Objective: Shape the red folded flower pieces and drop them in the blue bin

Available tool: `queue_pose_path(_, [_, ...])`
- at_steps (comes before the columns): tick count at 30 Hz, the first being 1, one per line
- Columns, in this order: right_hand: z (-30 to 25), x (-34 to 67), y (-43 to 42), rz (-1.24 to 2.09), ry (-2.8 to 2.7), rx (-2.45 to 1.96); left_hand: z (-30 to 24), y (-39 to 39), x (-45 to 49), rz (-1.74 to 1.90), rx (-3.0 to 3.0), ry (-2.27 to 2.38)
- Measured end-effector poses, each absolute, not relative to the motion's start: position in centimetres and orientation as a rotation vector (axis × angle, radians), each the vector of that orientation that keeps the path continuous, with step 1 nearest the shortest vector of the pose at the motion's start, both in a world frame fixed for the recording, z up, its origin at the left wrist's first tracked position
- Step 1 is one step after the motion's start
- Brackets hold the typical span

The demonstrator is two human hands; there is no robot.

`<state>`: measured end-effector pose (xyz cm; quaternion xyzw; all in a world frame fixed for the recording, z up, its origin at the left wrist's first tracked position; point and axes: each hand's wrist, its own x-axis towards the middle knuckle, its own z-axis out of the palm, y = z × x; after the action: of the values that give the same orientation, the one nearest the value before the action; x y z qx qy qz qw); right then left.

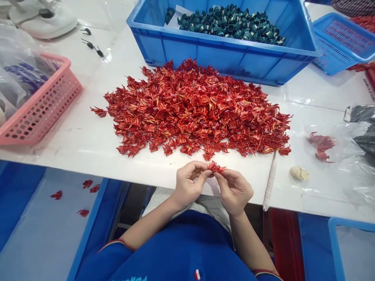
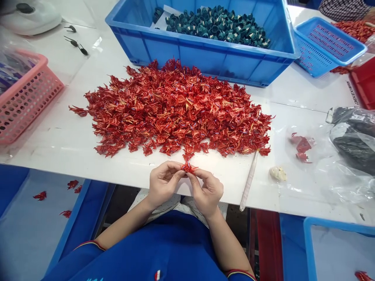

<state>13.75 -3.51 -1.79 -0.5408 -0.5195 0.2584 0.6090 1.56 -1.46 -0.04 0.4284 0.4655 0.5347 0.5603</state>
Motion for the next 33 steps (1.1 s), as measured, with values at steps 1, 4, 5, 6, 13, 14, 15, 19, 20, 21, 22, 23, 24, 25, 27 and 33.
queue_pose_path(1, [-1.7, 13.8, -3.6, 0.608, -1.199, -1.249, -0.1, -1.5, 1.6, 1.259, 1.022, 1.102])
queue_pose_path(4, [-1.4, 14.0, -3.6, 0.658, -1.199, -1.237, -0.2, -1.6, 1.6, 1.263, 1.036, 1.102])
queue_pose_path(5, [-1.3, 14.0, -3.6, 0.679, -1.201, -1.231, -0.2, -1.6, 1.6, 1.268, 1.038, 1.1])
queue_pose_path(6, [-1.2, 14.0, -3.5, 0.703, -1.203, -1.224, -0.3, -1.6, 1.6, 1.276, 1.043, 1.1])
queue_pose_path(13, [-1.4, 13.7, -3.1, 0.788, -1.08, -1.206, -1.2, -1.5, 1.3, 1.457, 1.365, 1.114])
queue_pose_path(14, [-1.4, 13.6, -3.2, 0.782, -1.076, -1.214, -1.2, -1.5, 1.3, 1.474, 1.41, 1.116])
queue_pose_path(15, [-1.5, 13.6, -3.2, 0.771, -1.079, -1.218, -1.2, -1.5, 1.3, 1.48, 1.436, 1.119])
queue_pose_path(19, [-1.8, 13.3, -3.6, 0.677, -1.091, -1.212, -1.1, -1.6, 1.3, 1.44, 1.427, 1.106])
queue_pose_path(20, [-1.8, 13.3, -3.7, 0.658, -1.092, -1.212, -1.0, -1.6, 1.3, 1.431, 1.414, 1.105])
queue_pose_path(21, [-1.8, 13.2, -3.7, 0.645, -1.096, -1.211, -1.0, -1.6, 1.4, 1.422, 1.4, 1.107])
queue_pose_path(22, [-1.8, 13.2, -3.8, 0.64, -1.099, -1.211, -0.9, -1.7, 1.4, 1.411, 1.382, 1.109])
queue_pose_path(23, [-1.7, 13.3, -3.8, 0.642, -1.101, -1.213, -0.9, -1.7, 1.4, 1.394, 1.357, 1.107])
queue_pose_path(24, [-1.5, 13.3, -3.7, 0.656, -1.106, -1.217, -0.9, -1.7, 1.4, 1.369, 1.32, 1.1])
queue_pose_path(25, [-1.3, 13.5, -3.6, 0.681, -1.117, -1.222, -0.9, -1.7, 1.4, 1.343, 1.268, 1.085])
queue_pose_path(27, [-0.8, 14.0, -3.1, 0.739, -1.157, -1.238, -0.7, -1.6, 1.3, 1.314, 1.136, 1.04])
queue_pose_path(33, [0.0, 16.4, -0.3, 0.406, -1.443, -1.613, -0.2, -1.0, 0.8, 1.345, 0.926, 0.89])
